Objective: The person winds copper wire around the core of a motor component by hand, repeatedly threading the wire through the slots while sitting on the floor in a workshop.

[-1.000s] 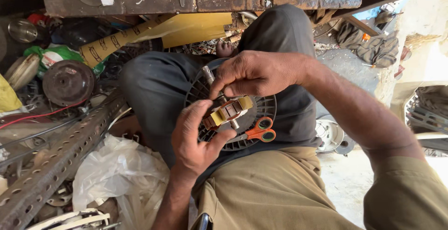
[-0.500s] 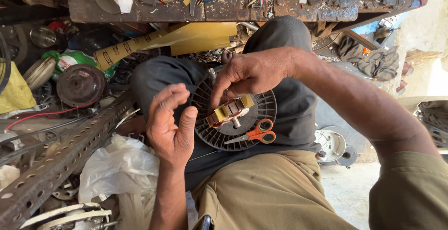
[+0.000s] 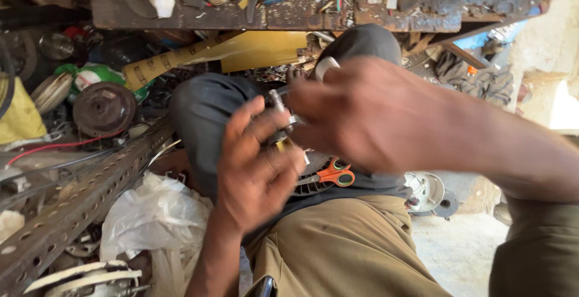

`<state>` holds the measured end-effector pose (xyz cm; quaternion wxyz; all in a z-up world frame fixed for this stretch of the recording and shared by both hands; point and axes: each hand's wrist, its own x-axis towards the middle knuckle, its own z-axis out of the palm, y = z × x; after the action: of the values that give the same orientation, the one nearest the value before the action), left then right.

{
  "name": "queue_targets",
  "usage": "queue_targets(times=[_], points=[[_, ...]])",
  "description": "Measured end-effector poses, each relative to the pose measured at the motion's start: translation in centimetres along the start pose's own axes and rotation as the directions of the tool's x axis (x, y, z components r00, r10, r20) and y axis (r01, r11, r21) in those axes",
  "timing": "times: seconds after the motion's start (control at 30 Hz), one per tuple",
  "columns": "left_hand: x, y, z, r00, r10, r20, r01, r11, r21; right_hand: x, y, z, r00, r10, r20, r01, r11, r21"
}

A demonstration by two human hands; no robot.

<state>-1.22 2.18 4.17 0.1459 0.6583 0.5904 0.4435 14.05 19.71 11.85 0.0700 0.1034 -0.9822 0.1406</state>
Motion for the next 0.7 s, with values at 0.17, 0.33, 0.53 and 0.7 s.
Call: queue_targets(times=[0.17, 0.33, 0.53, 0.7], points=[[1.2, 1.3, 2.5, 0.946, 0.227, 0.232, -0.252, 0.964, 0.083, -2.4, -1.4, -3.0, 1.000, 0.021, 0.007, -0.021, 0.999, 0.046], [1.4, -1.0, -1.7, 0.996, -0.068, 0.060, 0.067, 0.997, 0.025, -5.4, -0.6, -5.3, 0.966, 0.155, -0.205, -0.173, 0.982, -0.072], [-0.7, 3.1, 2.0, 0.895, 0.169, 0.412, -0.079, 0.971, -0.227, -6.7, 1.3, -5.2, 0.977, -0.047, -0.208, 0.034, 0.997, -0.066], [6.1, -2.1, 0.6, 1.000, 0.015, -0.024, -0.012, 0.994, 0.106, -5.9, 2.5, -5.8, 0.973, -0.056, -0.223, 0.030, 0.992, -0.119]])
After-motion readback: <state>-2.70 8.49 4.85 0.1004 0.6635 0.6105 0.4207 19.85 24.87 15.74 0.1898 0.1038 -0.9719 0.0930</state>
